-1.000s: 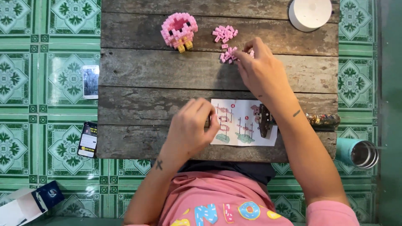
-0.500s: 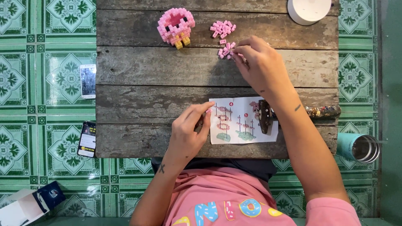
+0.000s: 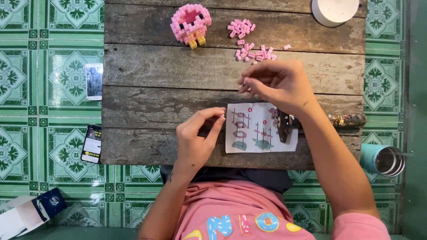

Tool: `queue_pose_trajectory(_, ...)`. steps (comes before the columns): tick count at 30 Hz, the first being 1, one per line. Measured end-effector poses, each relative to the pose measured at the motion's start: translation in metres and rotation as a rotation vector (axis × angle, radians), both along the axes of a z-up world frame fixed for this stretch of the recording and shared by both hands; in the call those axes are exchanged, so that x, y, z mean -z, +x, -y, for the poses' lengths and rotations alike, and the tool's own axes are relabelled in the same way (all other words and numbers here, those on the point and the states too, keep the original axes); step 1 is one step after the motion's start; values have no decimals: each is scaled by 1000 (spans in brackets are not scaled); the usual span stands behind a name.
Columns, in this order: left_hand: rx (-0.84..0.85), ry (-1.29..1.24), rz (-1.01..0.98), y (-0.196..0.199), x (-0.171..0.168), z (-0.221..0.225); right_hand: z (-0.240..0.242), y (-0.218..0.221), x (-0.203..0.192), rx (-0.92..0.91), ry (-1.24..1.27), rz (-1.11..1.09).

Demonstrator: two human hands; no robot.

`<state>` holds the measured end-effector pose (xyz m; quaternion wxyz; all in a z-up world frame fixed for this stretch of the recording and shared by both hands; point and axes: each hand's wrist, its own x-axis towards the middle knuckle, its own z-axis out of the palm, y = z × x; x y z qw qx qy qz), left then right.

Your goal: Assembling a small figure using pink interlocking toy blocks while following a printed instruction sheet.

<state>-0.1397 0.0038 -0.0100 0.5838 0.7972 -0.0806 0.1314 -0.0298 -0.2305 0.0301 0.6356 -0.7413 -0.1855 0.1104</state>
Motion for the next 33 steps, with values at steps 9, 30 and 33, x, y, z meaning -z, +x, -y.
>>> queue_pose_trajectory(9,-16,-120,-25,5,-9,5,-25,-5,-14,-176,-189,-172)
queue_pose_trajectory(30,256,-334,-319,106,6,4,-8,9,15,164,-21,-49)
queue_pose_trajectory(33,270,-327,-338,108,8,1,-14,6,4,171,-46,-48)
